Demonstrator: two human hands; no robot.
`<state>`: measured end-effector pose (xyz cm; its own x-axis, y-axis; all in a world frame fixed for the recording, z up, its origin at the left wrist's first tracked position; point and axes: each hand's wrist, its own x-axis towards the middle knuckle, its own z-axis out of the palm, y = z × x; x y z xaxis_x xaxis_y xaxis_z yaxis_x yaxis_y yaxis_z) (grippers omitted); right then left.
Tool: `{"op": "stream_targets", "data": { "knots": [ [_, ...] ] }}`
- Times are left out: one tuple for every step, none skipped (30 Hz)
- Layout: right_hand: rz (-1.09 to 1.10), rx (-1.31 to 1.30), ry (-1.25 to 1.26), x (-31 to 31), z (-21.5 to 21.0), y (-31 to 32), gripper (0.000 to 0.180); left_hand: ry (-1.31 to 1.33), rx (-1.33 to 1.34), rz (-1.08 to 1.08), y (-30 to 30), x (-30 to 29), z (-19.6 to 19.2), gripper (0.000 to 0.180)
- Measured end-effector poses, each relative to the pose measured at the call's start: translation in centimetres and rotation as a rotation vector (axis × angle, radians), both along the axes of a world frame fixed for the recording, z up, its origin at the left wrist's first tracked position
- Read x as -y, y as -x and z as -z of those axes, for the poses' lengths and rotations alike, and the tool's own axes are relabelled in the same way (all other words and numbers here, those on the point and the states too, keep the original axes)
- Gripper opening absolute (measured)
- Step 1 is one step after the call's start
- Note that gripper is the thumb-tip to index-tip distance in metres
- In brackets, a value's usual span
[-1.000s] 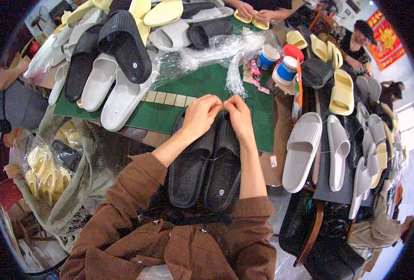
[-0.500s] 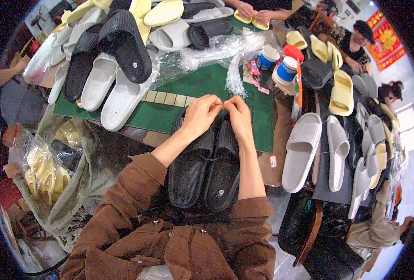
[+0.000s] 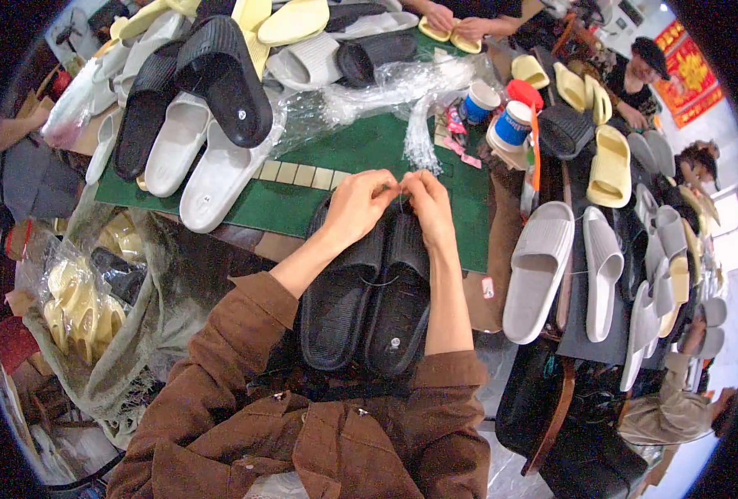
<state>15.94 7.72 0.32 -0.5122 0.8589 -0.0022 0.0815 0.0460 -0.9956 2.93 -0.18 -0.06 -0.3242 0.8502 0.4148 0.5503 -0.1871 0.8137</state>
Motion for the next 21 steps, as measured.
{"op": "stream_targets", "data": {
  "knots": [
    [-0.006, -0.032, 0.063, -0.1, -0.1, -0.1, 0.014, -0.001, 0.013, -0.001, 0.0, 0.0, 0.0, 0.01],
    [-0.013, -0.063, 0.125, -0.2, -0.1, -0.1, 0.014, -0.003, 0.026, -0.003, 0.0, 0.0, 0.0, 0.01],
    [-0.014, -0.063, 0.125, -0.1, -0.1, -0.1, 0.014, -0.003, 0.027, -0.004, 0.0, 0.0, 0.0, 0.01],
    [-0.021, -0.049, 0.071, 0.0, 0.0, 0.0, 0.014, 0.019, 0.034, -0.008, 0.0, 0.1, 0.0, 0.009],
    [-0.027, -0.035, 0.017, 0.1, 0.0, 0.0, 0.014, 0.041, 0.042, -0.012, 0.0, 0.1, -0.1, 0.009],
    [-0.027, -0.034, 0.017, 0.1, 0.0, 0.0, 0.014, 0.041, 0.043, -0.012, 0.1, 0.2, -0.2, 0.009],
    [-0.02, -0.033, 0.017, 0.1, 0.0, 0.0, 0.013, 0.04, 0.023, -0.004, 0.1, 0.2, -0.2, 0.009],
    [-0.014, -0.031, 0.017, 0.1, 0.1, 0.0, 0.013, 0.038, 0.003, 0.003, 0.2, 0.2, -0.2, 0.009],
    [-0.015, -0.031, 0.017, 0.1, 0.2, 0.0, 0.013, 0.038, 0.004, 0.002, 0.2, 0.2, -0.2, 0.009],
    [-0.021, -0.031, 0.001, 0.1, 0.2, 0.1, 0.013, 0.02, 0.013, -0.003, 0.2, 0.2, -0.2, 0.009],
    [-0.025, -0.031, -0.015, 0.1, 0.3, 0.1, 0.013, 0.002, 0.023, -0.006, 0.1, 0.2, -0.2, 0.009],
    [-0.024, -0.03, -0.015, 0.0, 0.4, 0.0, 0.013, 0.002, 0.023, -0.006, 0.1, 0.2, -0.2, 0.009],
    [-0.016, -0.021, -0.016, -0.1, 0.5, 0.0, 0.014, 0.004, 0.027, 0.003, 0.1, 0.3, -0.3, 0.009],
    [-0.008, -0.013, -0.018, -0.1, 0.6, 0.0, 0.015, 0.006, 0.03, 0.013, 0.1, 0.3, -0.3, 0.01],
    [-0.008, -0.012, -0.017, -0.1, 0.6, 0.0, 0.015, 0.007, 0.031, 0.013, 0.2, 0.2, -0.2, 0.01],
    [0.001, 0.028, -0.05, -0.2, 0.7, 0.0, 0.016, -0.004, 0.0, 0.014, 0.2, 0.2, -0.2, 0.01],
    [0.009, 0.067, -0.082, -0.2, 0.8, -0.1, 0.017, -0.013, -0.032, 0.015, 0.2, 0.2, -0.3, 0.01],
    [0.009, 0.067, -0.081, -0.3, 0.9, 0.0, 0.017, -0.013, -0.031, 0.014, 0.2, 0.3, -0.3, 0.01],
    [0.02, 0.085, -0.097, -0.3, 1.1, 0.0, 0.017, -0.009, -0.043, 0.013, 0.2, 0.3, -0.4, 0.009],
    [0.033, 0.104, -0.113, -0.4, 1.3, 0.1, 0.018, -0.005, -0.054, 0.014, 0.1, 0.3, -0.4, 0.009],
    [0.034, 0.104, -0.113, -0.4, 1.6, 0.2, 0.018, -0.005, -0.054, 0.016, 0.1, 0.2, -0.4, 0.009]
  ]
}}
